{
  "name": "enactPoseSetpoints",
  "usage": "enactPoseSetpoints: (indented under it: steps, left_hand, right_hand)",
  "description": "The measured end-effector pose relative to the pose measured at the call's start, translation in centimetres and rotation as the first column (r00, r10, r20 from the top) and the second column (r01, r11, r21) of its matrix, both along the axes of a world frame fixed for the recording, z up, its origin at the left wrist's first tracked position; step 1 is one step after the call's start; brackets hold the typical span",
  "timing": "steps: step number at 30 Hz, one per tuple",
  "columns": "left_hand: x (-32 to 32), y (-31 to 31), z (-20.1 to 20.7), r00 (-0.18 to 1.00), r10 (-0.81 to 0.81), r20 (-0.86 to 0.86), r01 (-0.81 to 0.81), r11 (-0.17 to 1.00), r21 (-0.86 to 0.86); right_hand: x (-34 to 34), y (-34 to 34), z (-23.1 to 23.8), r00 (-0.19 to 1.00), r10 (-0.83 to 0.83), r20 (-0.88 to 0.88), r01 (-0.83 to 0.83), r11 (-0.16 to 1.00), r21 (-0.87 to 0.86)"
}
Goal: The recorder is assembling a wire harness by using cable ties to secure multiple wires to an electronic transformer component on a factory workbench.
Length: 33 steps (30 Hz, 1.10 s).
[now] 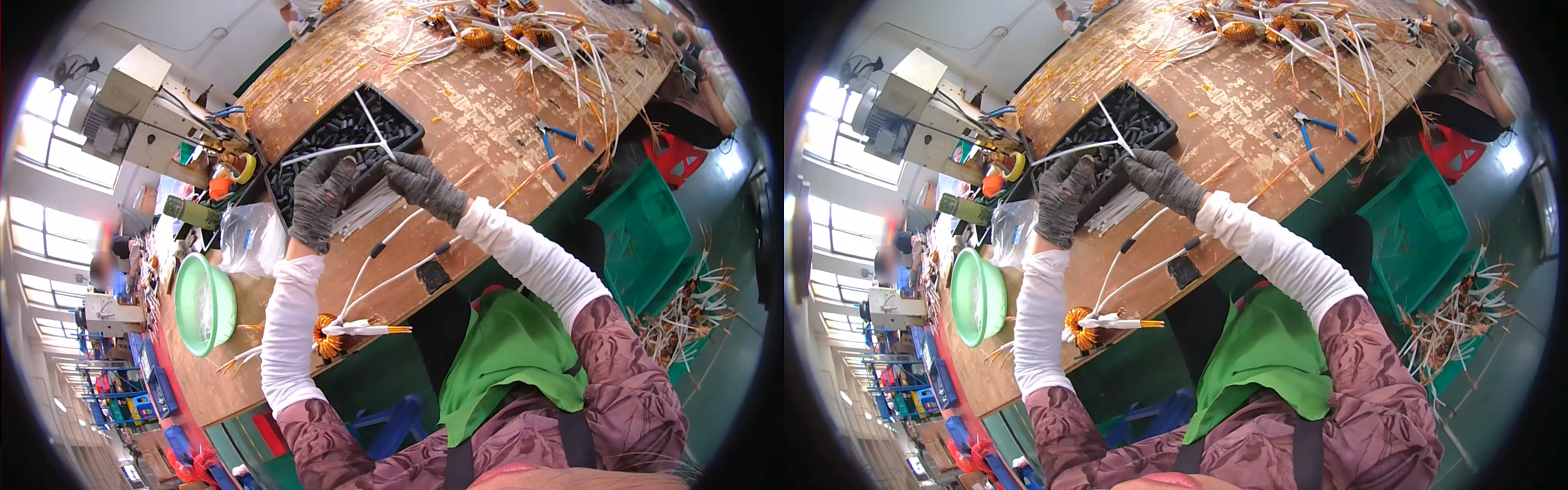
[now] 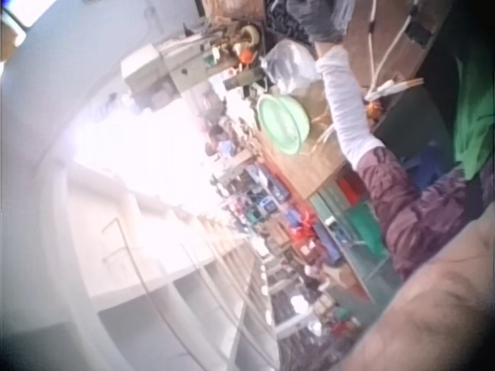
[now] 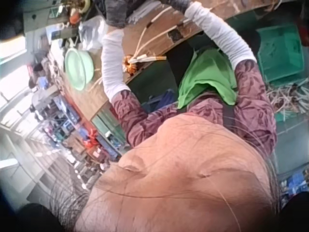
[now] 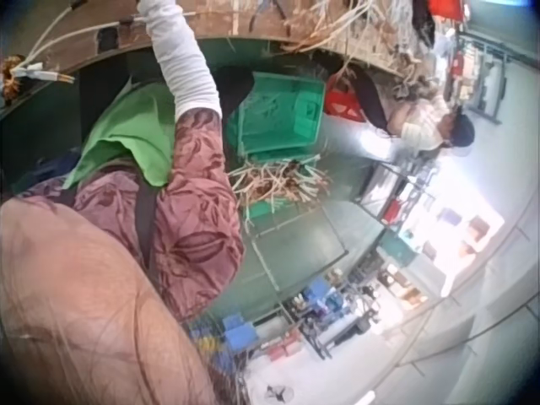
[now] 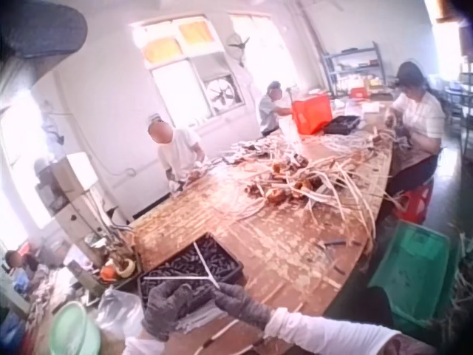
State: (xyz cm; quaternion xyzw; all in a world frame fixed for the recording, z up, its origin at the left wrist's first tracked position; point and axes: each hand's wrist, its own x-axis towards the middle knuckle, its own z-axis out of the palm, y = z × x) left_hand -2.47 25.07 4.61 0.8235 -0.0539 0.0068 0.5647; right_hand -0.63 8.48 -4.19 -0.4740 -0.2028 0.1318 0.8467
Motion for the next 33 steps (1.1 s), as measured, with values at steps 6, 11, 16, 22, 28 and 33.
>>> enactPoseSetpoints:
  steps: [6,11,16,22,28,33]
  left_hand:
    - [0.2,-2.1,1.6,0.985,-0.120,-0.126,0.035,0.846,-0.533]
    - [0.0,-2.4,1.2,0.973,-0.175,-0.149,0.043,0.774,-0.631]
    - [-1.1,-3.5,0.6,0.968,-0.121,-0.219,-0.033,0.806,-0.590]
    - [-3.1,-4.4,0.0,0.960,-0.107,-0.260,-0.047,0.852,-0.522]
    - [-5.4,-0.8,-0.7,0.989,0.015,-0.150,-0.058,0.957,-0.283]
    - [-6.7,7.0,-4.2,0.947,0.290,-0.140,-0.290,0.957,0.022]
  right_hand:
    - [-0.9,-0.7,-0.3,0.987,-0.051,0.149,0.068,0.991,-0.111]
    - [-2.0,-3.2,1.1,1.000,-0.020,-0.023,0.017,0.993,-0.116]
    - [-3.9,-5.7,2.0,0.874,0.272,-0.402,-0.242,0.962,0.125]
    - [-6.0,-5.3,1.1,0.848,0.367,-0.381,-0.325,0.930,0.173]
    - [-7.9,-1.7,-1.9,0.918,-0.243,0.313,0.316,0.926,-0.208]
    - [-8.8,-1.7,-1.3,0.860,0.101,-0.501,-0.240,0.945,-0.221]
